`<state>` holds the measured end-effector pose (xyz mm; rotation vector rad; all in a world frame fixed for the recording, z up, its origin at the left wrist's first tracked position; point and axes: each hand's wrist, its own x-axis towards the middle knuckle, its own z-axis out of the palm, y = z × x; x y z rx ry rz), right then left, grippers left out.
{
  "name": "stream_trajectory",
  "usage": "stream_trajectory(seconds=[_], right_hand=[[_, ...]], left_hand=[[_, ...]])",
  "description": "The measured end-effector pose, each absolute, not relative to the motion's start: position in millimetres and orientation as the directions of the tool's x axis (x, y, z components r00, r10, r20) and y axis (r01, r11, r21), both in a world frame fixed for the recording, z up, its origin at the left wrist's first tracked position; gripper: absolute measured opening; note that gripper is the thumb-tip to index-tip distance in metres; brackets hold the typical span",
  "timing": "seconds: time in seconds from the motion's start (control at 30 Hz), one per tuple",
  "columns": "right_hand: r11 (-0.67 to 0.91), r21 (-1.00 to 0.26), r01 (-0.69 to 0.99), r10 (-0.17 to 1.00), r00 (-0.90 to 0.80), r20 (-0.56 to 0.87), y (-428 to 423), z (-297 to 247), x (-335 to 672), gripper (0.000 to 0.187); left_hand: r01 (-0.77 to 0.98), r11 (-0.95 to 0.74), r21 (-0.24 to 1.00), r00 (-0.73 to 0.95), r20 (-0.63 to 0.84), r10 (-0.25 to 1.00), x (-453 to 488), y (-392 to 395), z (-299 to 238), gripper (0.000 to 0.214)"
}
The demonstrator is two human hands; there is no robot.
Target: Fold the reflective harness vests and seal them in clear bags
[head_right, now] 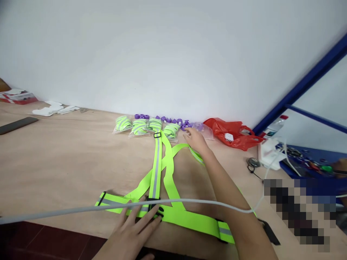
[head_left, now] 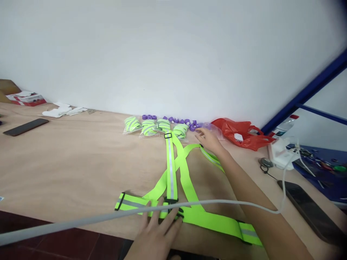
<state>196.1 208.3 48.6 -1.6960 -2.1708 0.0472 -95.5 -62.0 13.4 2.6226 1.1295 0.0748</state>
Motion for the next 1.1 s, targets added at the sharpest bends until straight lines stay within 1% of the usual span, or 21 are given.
stream_trajectory(seconds=[0.07, 0.17, 0.23, 0.27, 0.37, 0.47, 0.5, 0.53, 0.6, 0.67, 0.7, 0.73, 0.77, 0.83, 0.9, 0.93, 1.0, 1.1], right_hand=[[0.226, -0.297, 0.928, 0.953, -0.148, 0.264, 189, 44, 221, 0.042], [0.215, -0.329, 0.919, 0.962, -0.141, 0.234, 159, 40, 247, 0.038], [0.215, -0.342, 0.915, 0.964, -0.142, 0.225, 133, 43, 258, 0.038], [0.21, -0.347, 0.914, 0.965, -0.136, 0.225, 117, 45, 263, 0.038], [0.201, -0.364, 0.91, 0.965, -0.12, 0.233, 56, 52, 274, 0.039], [0.251, -0.42, 0.872, 0.948, -0.134, 0.288, -18, 49, 280, 0.039], [0.241, -0.438, 0.866, 0.944, -0.105, 0.311, -42, 44, 281, 0.039], [0.204, -0.447, 0.871, 0.936, -0.04, 0.35, -65, 37, 283, 0.039], [0.106, -0.455, 0.884, 0.879, 0.13, 0.458, -103, 20, 289, 0.035], [0.006, -0.47, 0.882, 0.749, 0.308, 0.587, -130, 2, 296, 0.033], [-0.05, -0.497, 0.867, 0.677, 0.395, 0.622, -139, -7, 299, 0.034], [-0.1, -0.535, 0.839, 0.62, 0.473, 0.626, -145, -15, 303, 0.036], [-0.148, -0.582, 0.8, 0.59, 0.544, 0.597, -149, -22, 307, 0.039], [-0.23, -0.663, 0.712, 0.589, 0.644, 0.488, -150, -32, 314, 0.044], [-0.283, -0.681, 0.676, 0.627, 0.667, 0.402, -146, -38, 323, 0.047], [-0.297, -0.669, 0.681, 0.644, 0.661, 0.387, -143, -40, 327, 0.048], [-0.303, -0.635, 0.711, 0.677, 0.629, 0.382, -135, -41, 337, 0.048], [-0.293, -0.61, 0.736, 0.716, 0.592, 0.37, -128, -42, 348, 0.046]], left_hand=[[0.705, -0.656, 0.27, 0.681, 0.0, 0.732, -98, -58, 29, 0.064], [0.698, -0.671, 0.25, 0.639, 0.207, 0.741, -101, -48, 53, 0.047], [0.675, -0.695, 0.249, 0.614, 0.333, 0.716, -99, -40, 68, 0.035], [0.653, -0.715, 0.251, 0.618, 0.369, 0.694, -96, -36, 74, 0.032], [0.559, -0.787, 0.262, 0.672, 0.412, 0.615, -88, -26, 82, 0.027], [0.5, -0.827, 0.256, 0.707, 0.43, 0.561, -81, -7, 81, 0.028], [0.501, -0.831, 0.244, 0.71, 0.433, 0.555, -78, 2, 81, 0.029], [0.509, -0.831, 0.226, 0.707, 0.44, 0.553, -74, 13, 82, 0.031], [0.543, -0.81, 0.22, 0.703, 0.408, 0.582, -62, 36, 87, 0.037], [0.564, -0.784, 0.259, 0.702, 0.35, 0.62, -43, 58, 96, 0.04], [0.563, -0.775, 0.287, 0.711, 0.31, 0.631, -31, 67, 101, 0.04], [0.552, -0.772, 0.316, 0.724, 0.279, 0.631, -18, 74, 104, 0.039], [0.531, -0.776, 0.339, 0.747, 0.245, 0.618, -4, 79, 106, 0.039], [0.452, -0.815, 0.363, 0.814, 0.205, 0.543, 27, 81, 105, 0.036], [0.33, -0.869, 0.368, 0.895, 0.17, 0.412, 58, 75, 99, 0.034], [0.273, -0.892, 0.362, 0.924, 0.159, 0.347, 72, 69, 95, 0.035], [0.215, -0.913, 0.345, 0.949, 0.147, 0.279, 96, 58, 88, 0.032], [0.184, -0.926, 0.329, 0.964, 0.122, 0.235, 119, 44, 81, 0.022]])
